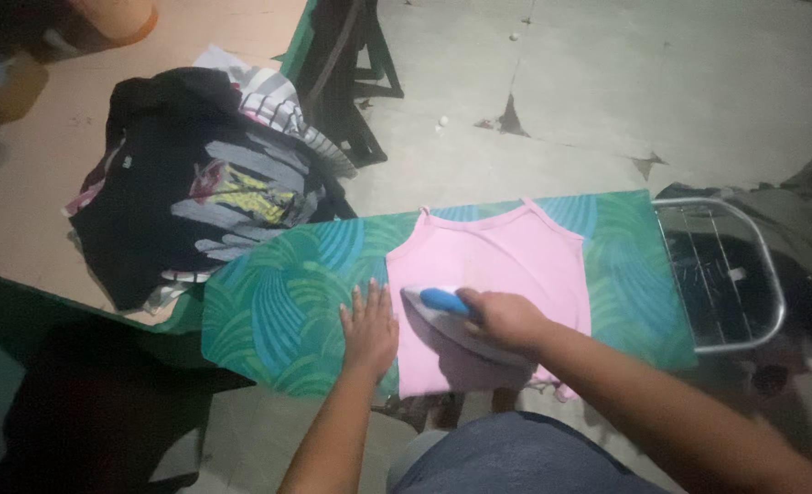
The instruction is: The person irons a black t-shirt and a pink tank top on an ironing board. They use a blue and white iron to smooth the garments, flipping the t-shirt to iron both sides before placing it on a nearby table. The pink tank top is then ironed and added to the pile.
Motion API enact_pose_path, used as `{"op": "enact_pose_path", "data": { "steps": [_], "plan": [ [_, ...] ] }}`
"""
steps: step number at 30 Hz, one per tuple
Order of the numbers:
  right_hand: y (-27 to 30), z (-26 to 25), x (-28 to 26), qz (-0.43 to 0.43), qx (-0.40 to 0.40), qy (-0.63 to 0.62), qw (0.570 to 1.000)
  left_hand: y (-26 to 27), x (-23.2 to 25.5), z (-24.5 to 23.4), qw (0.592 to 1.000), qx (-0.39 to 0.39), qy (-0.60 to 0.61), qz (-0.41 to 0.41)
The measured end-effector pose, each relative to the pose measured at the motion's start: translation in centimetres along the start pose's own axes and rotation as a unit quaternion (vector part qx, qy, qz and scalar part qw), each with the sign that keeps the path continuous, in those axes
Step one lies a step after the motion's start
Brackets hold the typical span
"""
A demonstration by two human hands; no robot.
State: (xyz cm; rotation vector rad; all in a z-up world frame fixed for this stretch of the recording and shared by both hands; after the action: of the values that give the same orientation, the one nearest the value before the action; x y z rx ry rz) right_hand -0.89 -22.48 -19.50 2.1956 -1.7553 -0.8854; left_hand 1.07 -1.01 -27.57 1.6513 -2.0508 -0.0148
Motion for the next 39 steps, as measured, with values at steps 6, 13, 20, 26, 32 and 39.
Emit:
{"op": "enact_pose_path", "data": {
  "steps": [6,13,20,26,32,39],
  "plan": [
    [-1.7,-1.9,3.0,0.182,0.076,-0.114,0.974,0.1,-0.2,-0.1,0.999,-0.037,-0.011,-0.019],
    [2.1,1.7,2.5,0.062,0.02,-0.03,0.997,0.2,0.1,-0.2,1.0,0.0,-0.014,-0.004],
    [9.2,-0.3,13.9,0.347,0.137,-0.196,0.907,1.0,1.6,-2.2,0.999,0.019,-0.012,-0.03],
    [8.4,1.2,11.6,0.305,0.084,-0.164,0.935,0.4,7.4,-2.6,0.997,0.036,-0.067,0.001],
    [7.7,1.9,10.0,0.251,0.088,-0.132,0.955,1.5,10.7,-0.3,0.982,0.053,0.026,0.18],
    [11.1,-2.3,17.7,0.365,0.2,-0.155,0.896,1.9,9.9,0.4,0.983,0.041,0.012,0.179]
  ]
}}
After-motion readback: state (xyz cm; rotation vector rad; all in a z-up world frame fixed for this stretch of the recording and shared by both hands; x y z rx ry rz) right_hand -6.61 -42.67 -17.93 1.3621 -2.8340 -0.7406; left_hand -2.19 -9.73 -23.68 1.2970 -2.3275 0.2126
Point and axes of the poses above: each hand's wrist, its own y-axis away from the middle knuckle, its own z-axis out of the palm, x = y × z, the point moved 9 cm from there along -y, towards the middle knuckle, and after that the axes turned 8 degrees about y, right-handed, at the moved point
